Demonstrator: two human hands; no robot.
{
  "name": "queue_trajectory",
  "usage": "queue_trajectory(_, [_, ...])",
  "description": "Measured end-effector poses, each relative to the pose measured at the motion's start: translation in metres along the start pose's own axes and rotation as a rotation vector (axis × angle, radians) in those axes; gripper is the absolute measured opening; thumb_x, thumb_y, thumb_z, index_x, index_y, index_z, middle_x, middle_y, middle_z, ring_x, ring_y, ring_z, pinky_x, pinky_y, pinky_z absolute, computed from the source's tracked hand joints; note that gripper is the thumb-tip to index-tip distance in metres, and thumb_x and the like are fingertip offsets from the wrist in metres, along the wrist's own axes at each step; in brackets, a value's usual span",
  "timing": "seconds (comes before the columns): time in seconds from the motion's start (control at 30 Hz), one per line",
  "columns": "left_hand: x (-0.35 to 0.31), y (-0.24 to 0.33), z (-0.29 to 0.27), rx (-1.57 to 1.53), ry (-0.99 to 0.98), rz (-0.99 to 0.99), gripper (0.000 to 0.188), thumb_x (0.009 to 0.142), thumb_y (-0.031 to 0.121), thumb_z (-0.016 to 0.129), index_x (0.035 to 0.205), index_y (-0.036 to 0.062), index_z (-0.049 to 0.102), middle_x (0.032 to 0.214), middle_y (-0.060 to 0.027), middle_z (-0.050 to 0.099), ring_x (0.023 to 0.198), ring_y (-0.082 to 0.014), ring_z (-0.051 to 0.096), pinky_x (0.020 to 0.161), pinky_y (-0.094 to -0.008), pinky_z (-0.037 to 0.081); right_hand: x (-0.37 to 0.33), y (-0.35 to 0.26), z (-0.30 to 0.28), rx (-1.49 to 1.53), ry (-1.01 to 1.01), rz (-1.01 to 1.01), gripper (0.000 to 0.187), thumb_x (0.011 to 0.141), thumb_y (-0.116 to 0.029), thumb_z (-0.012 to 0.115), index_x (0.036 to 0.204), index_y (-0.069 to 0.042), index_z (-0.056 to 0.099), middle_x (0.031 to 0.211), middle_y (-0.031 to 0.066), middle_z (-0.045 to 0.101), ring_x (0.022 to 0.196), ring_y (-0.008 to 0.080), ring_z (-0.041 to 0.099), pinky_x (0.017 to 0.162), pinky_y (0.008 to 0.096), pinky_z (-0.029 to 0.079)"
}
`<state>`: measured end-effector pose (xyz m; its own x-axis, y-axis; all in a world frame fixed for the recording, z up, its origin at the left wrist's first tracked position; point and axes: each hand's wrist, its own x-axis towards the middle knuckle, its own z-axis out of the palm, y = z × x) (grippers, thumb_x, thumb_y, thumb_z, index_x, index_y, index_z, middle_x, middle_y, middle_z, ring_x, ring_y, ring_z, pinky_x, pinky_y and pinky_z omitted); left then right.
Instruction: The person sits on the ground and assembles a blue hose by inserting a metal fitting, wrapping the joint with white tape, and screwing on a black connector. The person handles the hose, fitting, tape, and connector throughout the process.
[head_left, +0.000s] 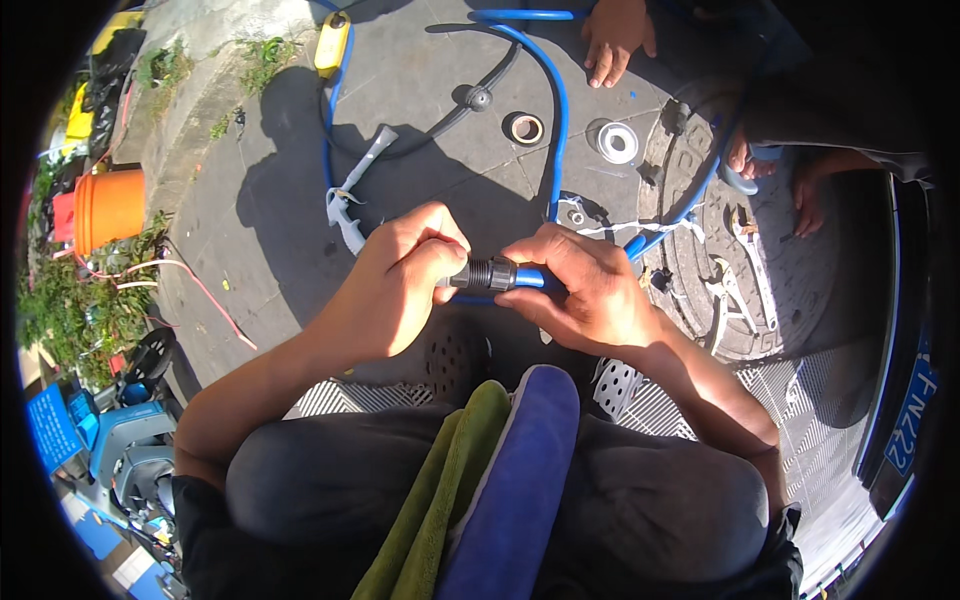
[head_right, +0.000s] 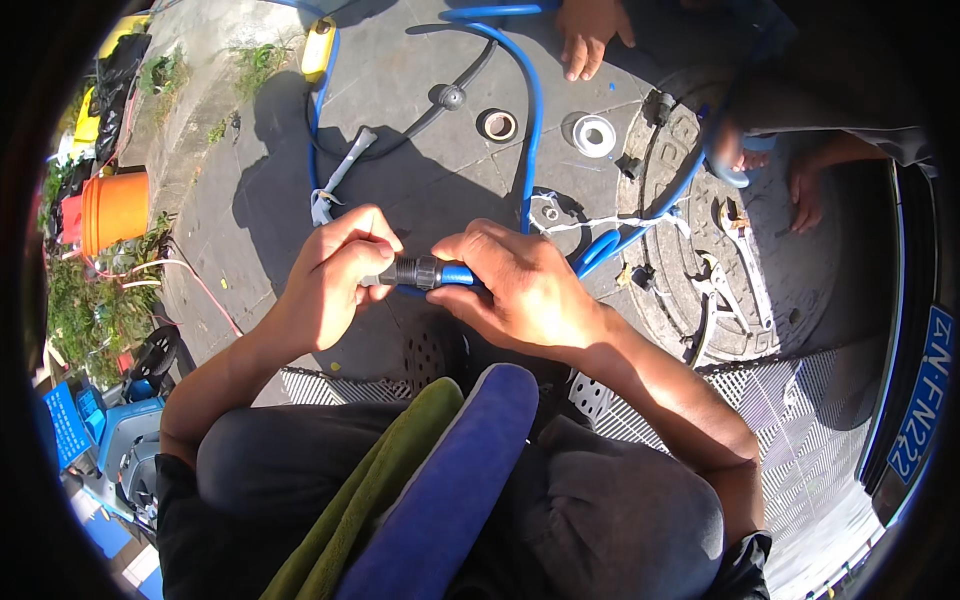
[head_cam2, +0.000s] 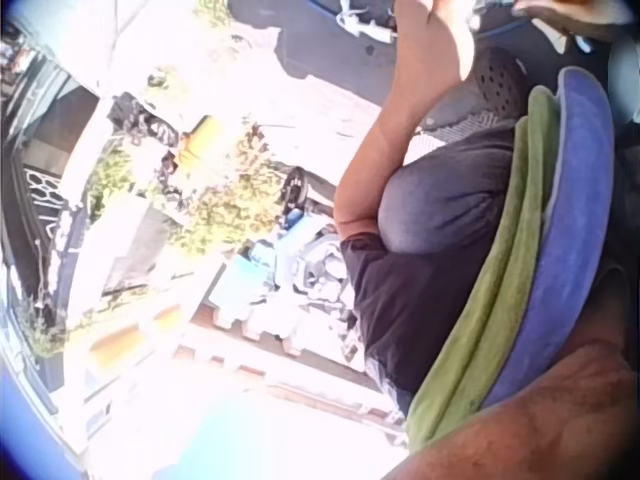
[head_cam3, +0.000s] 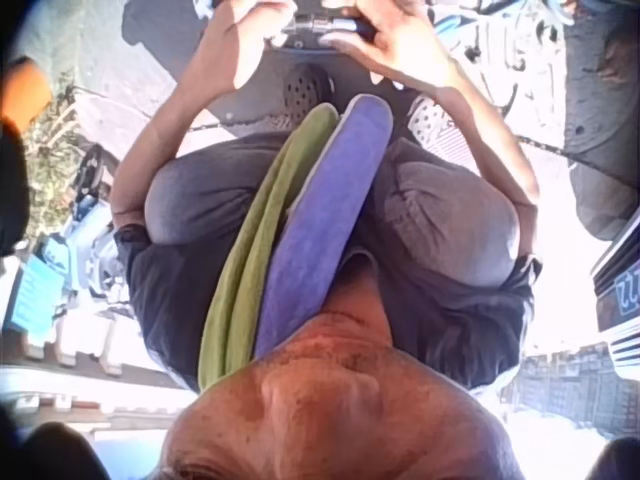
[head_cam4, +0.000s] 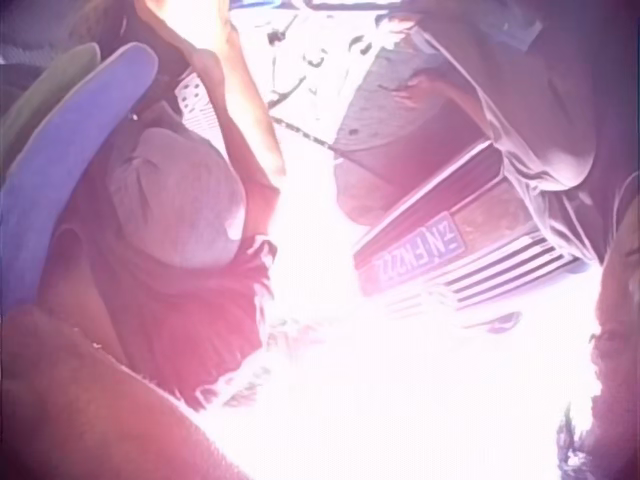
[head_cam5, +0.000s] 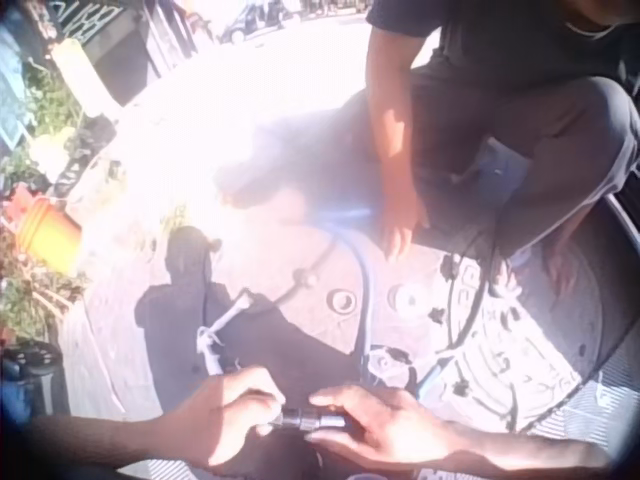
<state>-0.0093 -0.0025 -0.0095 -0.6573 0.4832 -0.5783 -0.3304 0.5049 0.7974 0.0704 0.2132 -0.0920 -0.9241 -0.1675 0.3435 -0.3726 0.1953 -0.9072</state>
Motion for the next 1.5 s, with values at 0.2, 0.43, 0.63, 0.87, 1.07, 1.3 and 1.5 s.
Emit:
queue_trajectory(0.2, [0.001,-0.011,0.022,0.105,0.190,0.113,0.027,0.109,0.019,0.057,0.086,0.0056,0.052,0.071,0.0037,0.047,0.066,-0.0037,0.041,0.055,-0.0274,0.037,-0.004,-0.006,-0.003,-0.328,-0.001,-0.265,0.051,0.077,-0.010,0.091,0.119,0.005,0.066,0.092,0.0165,0.067,0.066,0.0262,0.069,0.053,0.0350,0.052])
queue_trajectory(0.43, [-0.005,-0.008,0.032,0.274,0.289,0.304,0.024,0.105,0.012,0.060,0.087,-0.0006,0.051,0.063,-0.0179,0.056,0.054,-0.0197,0.053,0.053,-0.0398,0.044,-0.006,-0.007,0.006,-0.208,0.025,-0.232,0.050,0.072,-0.007,0.092,0.112,0.005,0.065,0.091,0.0176,0.066,0.058,0.0308,0.066,0.048,0.0385,0.051])
queue_trajectory(0.63, [-0.006,-0.006,0.037,0.320,0.310,0.522,0.026,0.105,0.006,0.060,0.082,0.0039,0.047,0.062,-0.0013,0.041,0.059,-0.0052,0.035,0.049,-0.0302,0.032,-0.010,-0.014,0.010,0.006,-0.001,-0.030,0.033,0.090,-0.021,0.083,0.100,0.003,0.064,0.073,0.0159,0.062,0.060,0.0358,0.066,0.051,0.0418,0.050])
queue_trajectory(0.87, [0.007,-0.007,0.031,0.425,0.278,0.533,0.021,0.103,0.008,0.062,0.087,0.0020,0.050,0.061,-0.0138,0.055,0.050,-0.0227,0.053,0.049,-0.0387,0.042,0.011,-0.018,-0.007,0.779,-0.281,0.889,0.047,0.113,-0.040,0.054,0.096,0.001,0.068,0.069,0.0049,0.063,0.067,0.0108,0.059,0.062,0.0347,0.052])
queue_trajectory(1.07, [0.017,-0.005,0.018,0.241,0.313,0.182,0.028,0.106,0.015,0.061,0.084,-0.0001,0.053,0.061,-0.0067,0.054,0.059,-0.0089,0.048,0.052,-0.0338,0.039,0.005,-0.011,-0.010,0.086,-0.062,0.263,0.045,0.092,-0.021,0.085,0.128,-0.003,0.064,0.103,0.0117,0.070,0.090,0.0232,0.073,0.070,0.0319,0.058])
queue_trajectory(1.3, [0.013,0.000,0.028,0.261,0.346,0.218,0.028,0.104,0.013,0.062,0.082,-0.0002,0.052,0.061,-0.0077,0.052,0.058,-0.0083,0.045,0.051,-0.0344,0.039,0.006,-0.003,0.007,-0.288,0.101,-0.191,0.025,0.089,-0.016,0.082,0.102,0.000,0.068,0.083,0.0154,0.064,0.057,0.0335,0.064,0.053,0.0390,0.054])
queue_trajectory(1.5, [0.013,0.002,0.033,0.372,0.369,0.398,0.030,0.105,0.011,0.062,0.079,0.0034,0.047,0.060,0.0012,0.045,0.061,-0.0041,0.038,0.050,-0.0300,0.034,0.025,-0.020,-0.006,0.635,-0.136,0.758,0.048,0.110,-0.038,0.059,0.086,0.003,0.072,0.063,0.0155,0.061,0.054,0.0211,0.059,0.052,0.0347,0.049])
